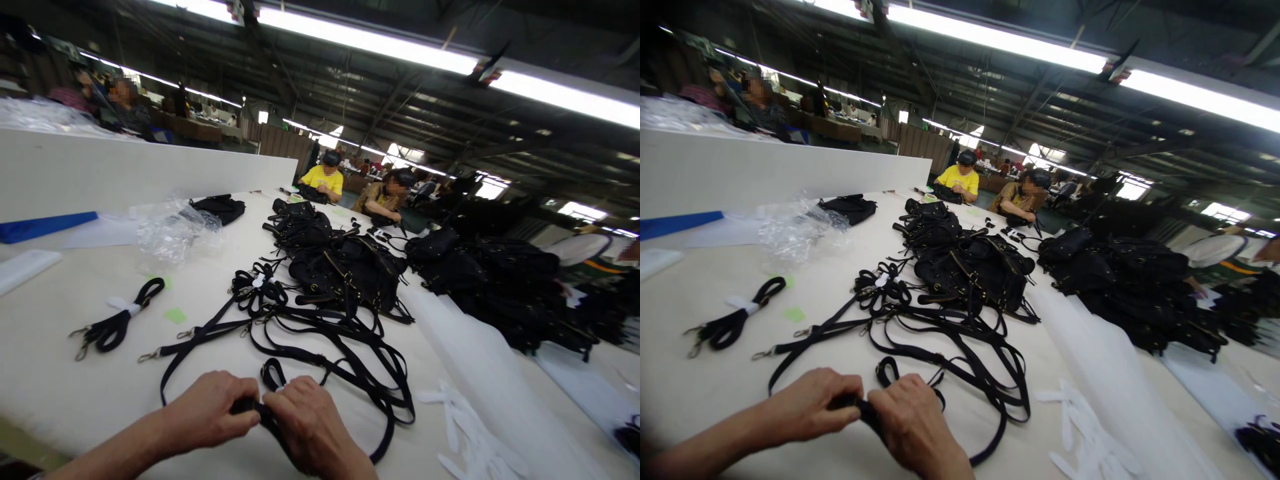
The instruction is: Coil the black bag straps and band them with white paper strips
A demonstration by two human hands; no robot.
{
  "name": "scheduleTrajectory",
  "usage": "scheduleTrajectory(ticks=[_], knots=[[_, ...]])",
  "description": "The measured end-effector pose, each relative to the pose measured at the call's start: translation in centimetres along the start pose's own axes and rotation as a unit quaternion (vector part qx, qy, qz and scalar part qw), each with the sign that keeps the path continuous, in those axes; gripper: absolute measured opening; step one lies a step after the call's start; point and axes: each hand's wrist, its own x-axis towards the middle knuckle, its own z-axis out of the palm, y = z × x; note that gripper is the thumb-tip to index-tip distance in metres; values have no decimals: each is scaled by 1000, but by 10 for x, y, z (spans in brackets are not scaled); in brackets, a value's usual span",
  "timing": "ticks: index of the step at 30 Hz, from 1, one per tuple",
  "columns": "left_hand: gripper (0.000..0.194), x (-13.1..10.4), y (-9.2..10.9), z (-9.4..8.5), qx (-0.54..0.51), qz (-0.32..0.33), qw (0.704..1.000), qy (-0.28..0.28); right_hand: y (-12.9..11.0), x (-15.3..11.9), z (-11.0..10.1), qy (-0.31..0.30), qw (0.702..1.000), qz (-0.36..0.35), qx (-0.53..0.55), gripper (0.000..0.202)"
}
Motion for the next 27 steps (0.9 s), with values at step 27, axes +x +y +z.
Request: scheduleTrajectory(ticks=[27], knots=[[21, -19, -30, 10, 3, -7, 1000, -20, 101, -142, -30, 108, 980, 113, -125, 29]])
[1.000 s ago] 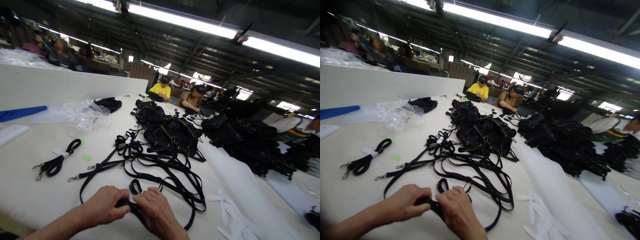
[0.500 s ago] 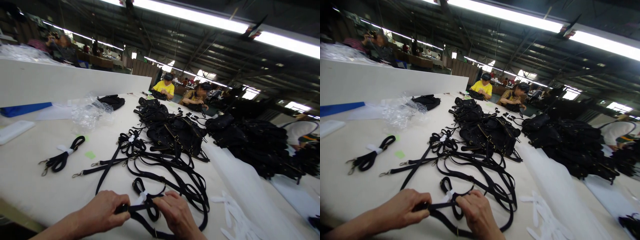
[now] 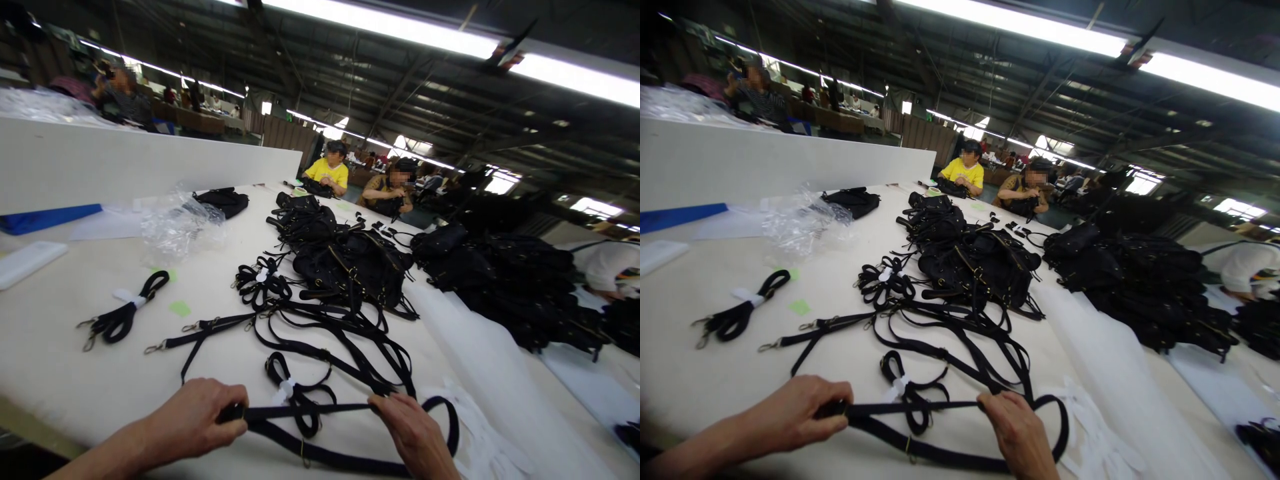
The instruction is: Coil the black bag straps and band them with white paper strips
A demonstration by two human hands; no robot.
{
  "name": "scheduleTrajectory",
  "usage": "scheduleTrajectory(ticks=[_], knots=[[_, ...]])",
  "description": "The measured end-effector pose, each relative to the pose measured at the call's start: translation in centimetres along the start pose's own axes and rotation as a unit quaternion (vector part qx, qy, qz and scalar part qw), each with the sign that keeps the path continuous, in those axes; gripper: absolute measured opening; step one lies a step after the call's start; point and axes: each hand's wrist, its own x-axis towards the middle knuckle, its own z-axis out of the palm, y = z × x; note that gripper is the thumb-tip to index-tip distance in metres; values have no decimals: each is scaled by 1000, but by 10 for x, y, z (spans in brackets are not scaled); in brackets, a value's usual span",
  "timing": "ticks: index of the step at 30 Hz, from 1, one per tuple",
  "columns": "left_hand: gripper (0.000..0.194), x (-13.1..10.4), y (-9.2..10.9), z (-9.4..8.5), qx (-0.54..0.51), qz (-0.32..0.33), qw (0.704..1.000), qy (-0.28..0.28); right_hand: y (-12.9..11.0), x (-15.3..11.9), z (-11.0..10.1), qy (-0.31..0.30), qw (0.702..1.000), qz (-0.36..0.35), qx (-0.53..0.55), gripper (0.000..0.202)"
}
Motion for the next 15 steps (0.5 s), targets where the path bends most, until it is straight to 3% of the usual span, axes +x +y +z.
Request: scheduleTrajectory(ticks=[5, 10, 15], knots=[[19, 3, -7, 0, 4, -20, 1000, 0, 12, -19, 1, -11, 998, 32, -45, 29], [20, 2, -20, -2, 13, -57, 998, -5, 24, -45, 17, -42, 994, 98, -18, 31], [25, 1, -39, 4, 24, -67, 997, -26, 28, -58, 25, -103, 980, 171, 7, 30]])
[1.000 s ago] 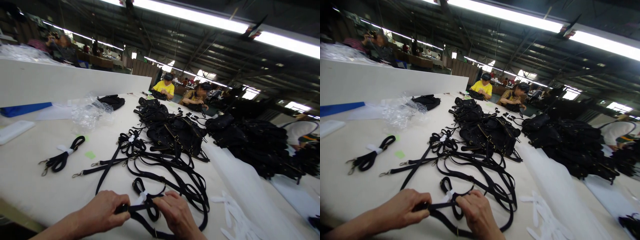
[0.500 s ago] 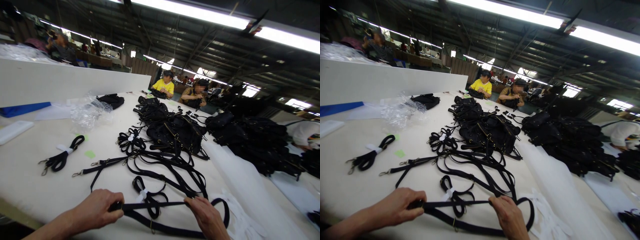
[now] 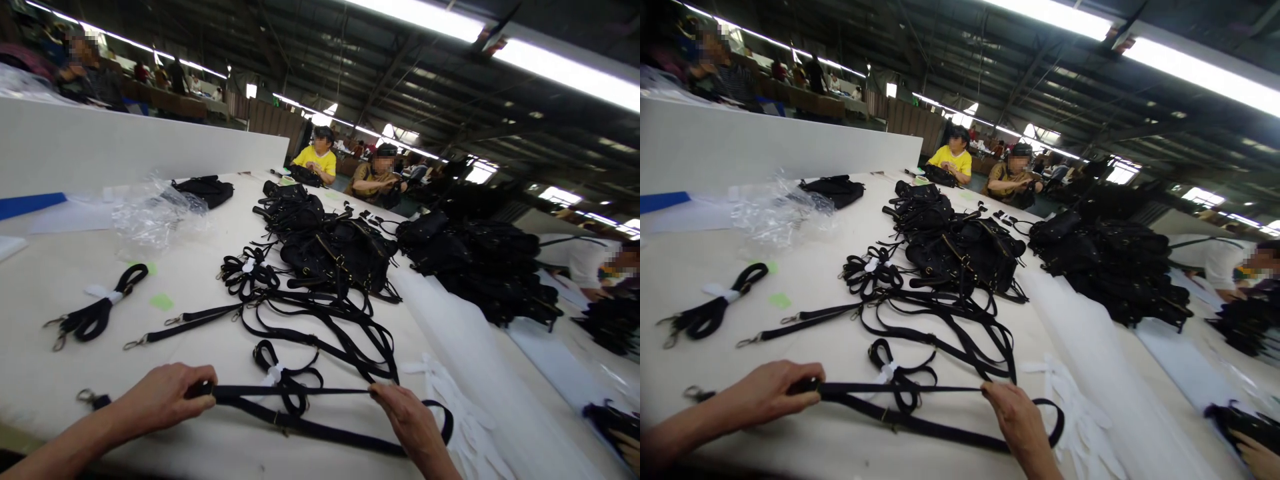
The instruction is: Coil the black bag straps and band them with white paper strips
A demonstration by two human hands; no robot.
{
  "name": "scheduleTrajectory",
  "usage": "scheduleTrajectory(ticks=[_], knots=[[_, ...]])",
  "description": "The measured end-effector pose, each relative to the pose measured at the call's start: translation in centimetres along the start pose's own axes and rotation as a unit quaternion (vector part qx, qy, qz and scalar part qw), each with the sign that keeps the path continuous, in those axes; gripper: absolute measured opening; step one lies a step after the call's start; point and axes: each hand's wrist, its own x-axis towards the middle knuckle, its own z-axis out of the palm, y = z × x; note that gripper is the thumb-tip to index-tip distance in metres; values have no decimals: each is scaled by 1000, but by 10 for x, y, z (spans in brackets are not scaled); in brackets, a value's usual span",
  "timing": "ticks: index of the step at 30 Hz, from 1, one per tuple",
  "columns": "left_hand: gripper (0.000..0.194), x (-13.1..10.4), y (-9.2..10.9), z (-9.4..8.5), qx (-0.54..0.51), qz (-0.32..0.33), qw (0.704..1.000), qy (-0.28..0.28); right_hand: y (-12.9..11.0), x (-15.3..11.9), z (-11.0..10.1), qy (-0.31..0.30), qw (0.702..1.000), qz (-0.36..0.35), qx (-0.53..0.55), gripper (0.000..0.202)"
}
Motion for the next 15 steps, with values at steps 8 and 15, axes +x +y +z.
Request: scheduleTrajectory(ticks=[8, 15], knots=[[52, 26, -43, -25, -74, -41, 996, 33, -57, 39, -32, -199, 966, 90, 139, 31], [53, 2, -105, -51, -65, -94, 983, 142, -91, 71, -22, -182, 959, 61, 211, 33]])
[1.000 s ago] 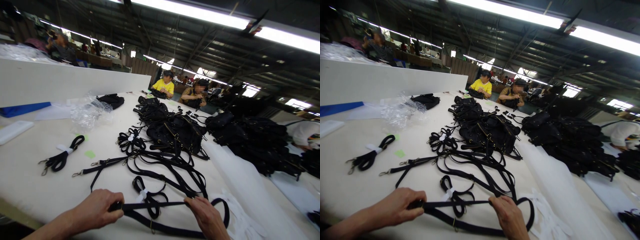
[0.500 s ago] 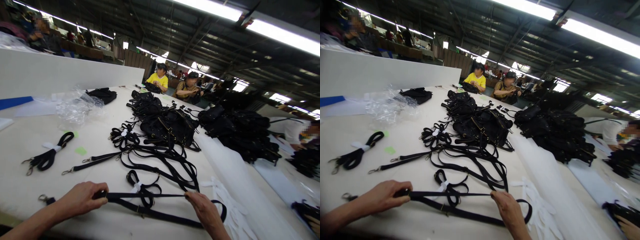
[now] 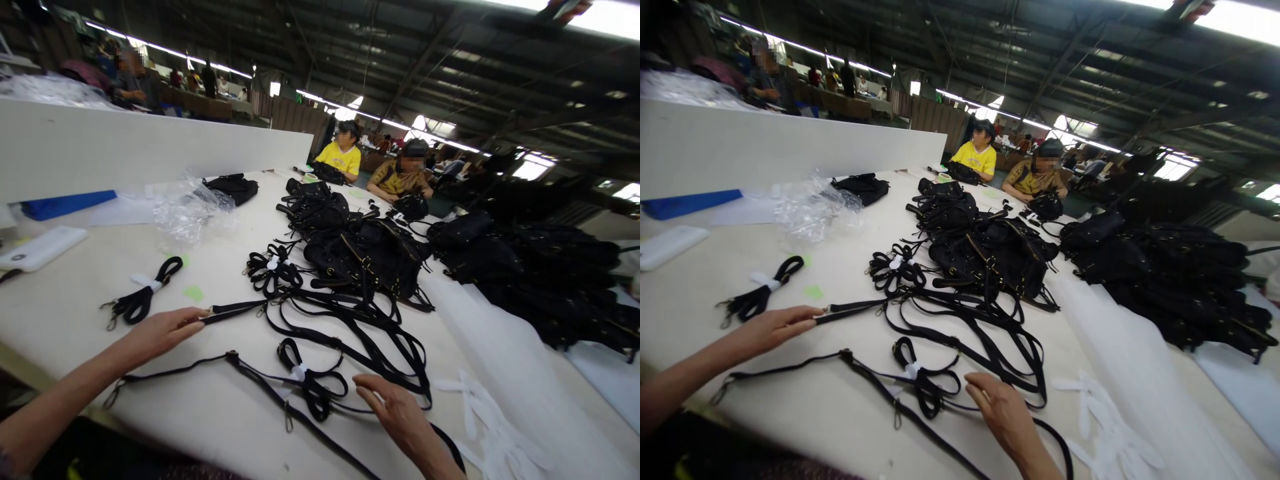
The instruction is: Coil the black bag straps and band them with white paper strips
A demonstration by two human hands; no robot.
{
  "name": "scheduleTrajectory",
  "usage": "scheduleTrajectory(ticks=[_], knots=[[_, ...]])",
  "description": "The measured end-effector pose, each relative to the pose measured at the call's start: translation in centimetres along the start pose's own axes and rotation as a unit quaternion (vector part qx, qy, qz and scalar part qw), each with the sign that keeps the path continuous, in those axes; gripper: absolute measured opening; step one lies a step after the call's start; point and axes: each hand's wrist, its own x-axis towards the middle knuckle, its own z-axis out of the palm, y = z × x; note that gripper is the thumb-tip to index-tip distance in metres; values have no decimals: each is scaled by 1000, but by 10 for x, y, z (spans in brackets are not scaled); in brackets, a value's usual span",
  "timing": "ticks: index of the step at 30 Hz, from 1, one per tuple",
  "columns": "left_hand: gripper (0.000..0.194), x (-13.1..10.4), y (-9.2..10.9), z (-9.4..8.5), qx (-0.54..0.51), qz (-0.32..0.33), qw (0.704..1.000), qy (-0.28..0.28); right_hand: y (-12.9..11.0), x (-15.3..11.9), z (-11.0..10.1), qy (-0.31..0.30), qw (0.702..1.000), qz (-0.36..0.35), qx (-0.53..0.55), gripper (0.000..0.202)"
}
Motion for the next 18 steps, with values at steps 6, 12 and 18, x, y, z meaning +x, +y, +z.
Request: scheduleTrajectory(ticks=[6, 12, 18], knots=[[44, -21, 7, 49, 47, 64, 997, 21, -54, 59, 30, -84, 992, -93, -17, 27], [27, -17, 15, 73, 146, 120, 979, 69, -98, 129, 39, -12, 993, -93, -66, 39], [35, -12, 2, 61, 187, 12, 977, 103, -95, 112, 38, 54, 990, -98, -80, 31]])
